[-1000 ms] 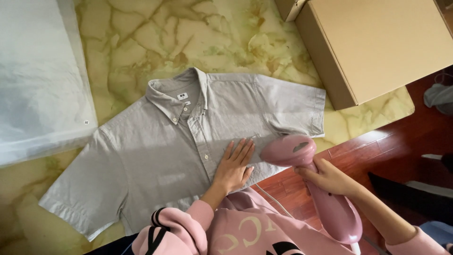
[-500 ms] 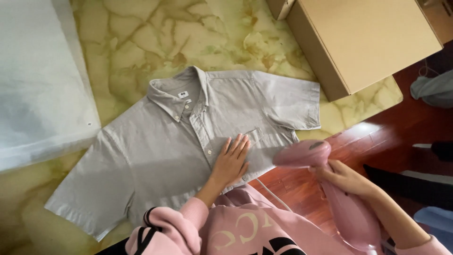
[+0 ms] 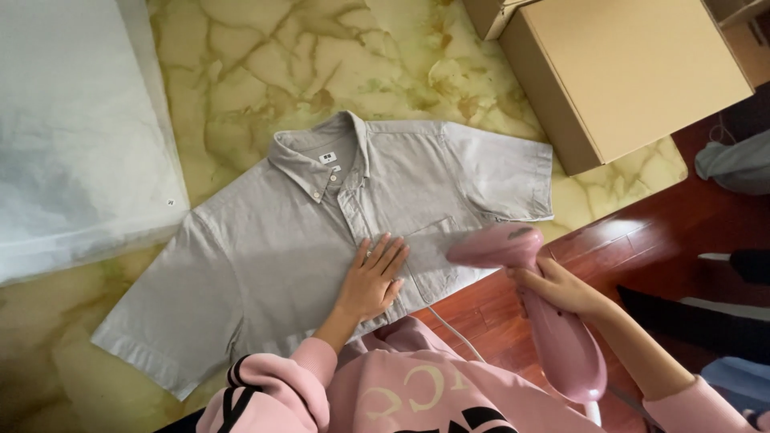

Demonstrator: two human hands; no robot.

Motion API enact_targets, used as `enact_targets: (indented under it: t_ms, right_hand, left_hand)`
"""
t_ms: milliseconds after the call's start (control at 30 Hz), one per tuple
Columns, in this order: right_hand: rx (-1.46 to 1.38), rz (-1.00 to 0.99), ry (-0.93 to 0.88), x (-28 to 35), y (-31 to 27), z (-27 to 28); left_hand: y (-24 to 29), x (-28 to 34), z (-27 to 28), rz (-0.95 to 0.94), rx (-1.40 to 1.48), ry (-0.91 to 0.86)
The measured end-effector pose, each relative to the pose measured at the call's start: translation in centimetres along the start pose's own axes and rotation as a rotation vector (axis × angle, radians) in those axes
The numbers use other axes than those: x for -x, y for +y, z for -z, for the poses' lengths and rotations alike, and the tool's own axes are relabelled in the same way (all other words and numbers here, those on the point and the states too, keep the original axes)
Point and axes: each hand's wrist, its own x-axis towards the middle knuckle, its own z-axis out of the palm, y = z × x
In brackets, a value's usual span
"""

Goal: The person uses a pink handheld garment steamer to iron a light gray short-sleeved shirt laid flat on a table. They move the steamer across the front, collar, and sleeves while holding the fabric with their other hand.

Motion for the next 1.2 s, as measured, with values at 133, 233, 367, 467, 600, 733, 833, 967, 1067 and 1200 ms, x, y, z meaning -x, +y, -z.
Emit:
enact_targets:
  t_ms: [133, 233, 367, 467, 600, 733, 833, 967, 1067, 1200]
  right_hand:
    - [-0.011, -0.040, -0.010, 1.4, 2.8, 0.7]
    - [-0.029, -0.100, 0.007, 2.0, 4.1, 1.0]
    - [0.012, -0.064, 0.004, 1.6, 3.3, 1.4]
    - [0.098, -0.014, 0.006, 1.2, 0.5, 0.8]
    - [0.187, 0.045, 0.007, -0.9, -1.2, 0.1]
    - [0.123, 0.056, 0.015, -2.5, -0.1, 0.0]
    - [0.062, 0.018, 0.042, -0.8, -0.7, -0.7]
    - [0.031, -0.083, 0.088, 0.5, 1.0, -0.3]
    - [0.034, -0.138, 0.057, 1.4, 2.8, 0.1]
    - [0.083, -0.118, 0.006, 1.4, 3.9, 0.2]
  left_hand:
    - [0.0, -0.1, 0.1, -0.007, 0.026, 0.003]
    - [-0.3, 0.0, -0.1, 0.000, 0.020, -0.014]
    - [-0.3, 0.0, 0.3, -0.009, 0.025, -0.018]
    - [-0.4, 0.2, 0.3, -0.029, 0.012, -0.023]
    - [-0.9, 0.7, 1.7, -0.067, -0.007, -0.033]
    - [-1.4, 1.2, 1.8, -0.064, -0.014, -0.058]
    - [-1.4, 1.4, 1.9, -0.065, 0.017, -0.069]
    - [-1.6, 1.3, 1.8, -0.069, 0.024, -0.041]
    - [-1.6, 1.2, 2.0, -0.063, 0.050, -0.060]
    - [-1.7, 1.2, 2.1, -0.059, 0.059, -0.082]
